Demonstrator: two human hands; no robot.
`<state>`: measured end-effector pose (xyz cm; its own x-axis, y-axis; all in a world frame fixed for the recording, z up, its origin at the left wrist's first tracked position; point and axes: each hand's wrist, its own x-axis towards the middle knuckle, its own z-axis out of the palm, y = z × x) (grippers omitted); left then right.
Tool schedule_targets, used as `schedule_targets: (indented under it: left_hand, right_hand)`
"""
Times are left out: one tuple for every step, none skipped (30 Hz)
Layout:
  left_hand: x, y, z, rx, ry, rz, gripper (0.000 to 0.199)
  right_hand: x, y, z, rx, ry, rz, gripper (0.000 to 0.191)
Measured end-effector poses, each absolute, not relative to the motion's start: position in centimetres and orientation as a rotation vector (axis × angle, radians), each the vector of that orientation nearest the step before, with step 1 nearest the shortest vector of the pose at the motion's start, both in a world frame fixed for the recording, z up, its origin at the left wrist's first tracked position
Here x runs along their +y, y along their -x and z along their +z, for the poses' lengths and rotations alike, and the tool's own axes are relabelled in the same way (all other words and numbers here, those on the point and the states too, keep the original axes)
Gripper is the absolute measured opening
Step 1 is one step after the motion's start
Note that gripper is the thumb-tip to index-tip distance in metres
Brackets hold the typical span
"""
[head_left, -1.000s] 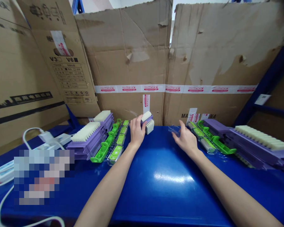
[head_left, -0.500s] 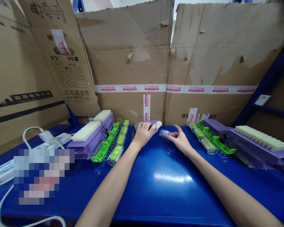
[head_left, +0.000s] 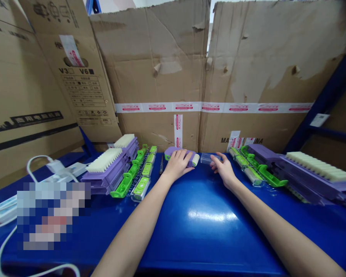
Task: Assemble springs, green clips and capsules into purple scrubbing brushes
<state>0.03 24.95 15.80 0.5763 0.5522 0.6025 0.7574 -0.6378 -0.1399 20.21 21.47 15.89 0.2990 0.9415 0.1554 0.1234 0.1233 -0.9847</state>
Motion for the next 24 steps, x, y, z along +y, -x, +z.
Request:
schedule_targets:
  left_hand:
    - [25.0,0.0,15.8,-1.059,2.439,-0.741,0.065]
    - [25.0,0.1,15.7,-1.058,2.45,-0.751,0.07]
    - [25.0,0.1,15.6,-1.06,2.458,-0.762,0.073]
    - [25.0,0.1,15.6,-1.067,2.465,-0.769,0.076]
    - [25.0,0.1,15.5,-1.079,2.472,-0.771,0.077]
    - [25.1,0.1,15.5,-1.097,2.478,-0.765,0.078]
    - [25.1,0.1,15.5,-1.118,2.485,-0.756,0.078]
    - [25.1,0.1,15.5,-1.136,2.495,-0.743,0.078]
    - [25.1,0.0,15.6,-1.155,2.508,-0.73,0.078]
    - [25.0,0.0,15.7,-1.175,2.52,-0.717,0.078]
    - [25.0,-0.1,15.8,-1.198,2.527,-0.705,0.079]
    - [24.9,-0.2,15.9,-1.221,2.529,-0.692,0.079]
    - [24.8,-0.3,15.9,-1.241,2.529,-0.677,0.08]
    - [24.8,-0.3,16.0,-1.257,2.524,-0.66,0.079]
    - [24.7,-0.4,16.1,-1.266,2.519,-0.645,0.078]
    - [24.7,-0.5,16.1,-1.266,2.517,-0.63,0.076]
    - [24.7,-0.5,16.1,-1.261,2.516,-0.617,0.074]
    - [24.7,-0.5,16.2,-1.254,2.515,-0.607,0.073]
    - [24.7,-0.5,16.3,-1.246,2.513,-0.601,0.071]
    - [24.6,-0.4,16.4,-1.23,2.513,-0.595,0.069]
    - [24.6,-0.3,16.6,-1.203,2.518,-0.588,0.066]
    - [24.6,-0.2,16.8,-1.173,2.523,-0.579,0.063]
    - [24.5,-0.1,17.1,-1.142,2.527,-0.569,0.06]
    - [24.4,0.0,17.4,-1.115,2.527,-0.56,0.059]
  right_hand:
    - [21.5,-20.3,15.9,-1.094,1.307,0.828,0.073]
    - [21.5,-20.3,15.9,-1.079,1.302,0.831,0.073]
    - [21.6,-20.4,15.9,-1.066,1.297,0.833,0.073]
    - [21.6,-20.5,15.9,-1.059,1.293,0.834,0.075]
    - [21.6,-20.5,15.9,-1.058,1.289,0.832,0.077]
    - [21.6,-20.6,15.9,-1.058,1.287,0.828,0.079]
    - [21.7,-20.6,15.9,-1.058,1.287,0.823,0.08]
    - [21.7,-20.7,15.9,-1.057,1.287,0.818,0.081]
    - [21.7,-20.7,15.8,-1.055,1.287,0.818,0.081]
    - [21.7,-20.7,15.8,-1.052,1.284,0.82,0.081]
    - [21.7,-20.7,15.8,-1.046,1.281,0.825,0.081]
    - [21.8,-20.8,15.7,-1.039,1.276,0.83,0.081]
    - [21.8,-20.8,15.7,-1.032,1.268,0.835,0.081]
    - [21.8,-20.8,15.7,-1.027,1.261,0.838,0.08]
    - [21.8,-20.8,15.7,-1.024,1.253,0.839,0.08]
    - [21.8,-20.8,15.6,-1.024,1.245,0.84,0.079]
    - [21.8,-20.9,15.6,-1.025,1.236,0.846,0.079]
    - [21.8,-20.9,15.7,-1.023,1.224,0.854,0.078]
    - [21.8,-20.9,15.7,-1.012,1.21,0.866,0.077]
    - [21.8,-20.9,15.7,-0.996,1.192,0.881,0.077]
    - [21.7,-20.9,15.7,-0.977,1.172,0.898,0.077]
    - [21.7,-20.9,15.8,-0.957,1.154,0.914,0.077]
    - [21.7,-20.9,15.8,-0.939,1.138,0.931,0.077]
    - [21.7,-20.8,15.9,-0.924,1.122,0.949,0.076]
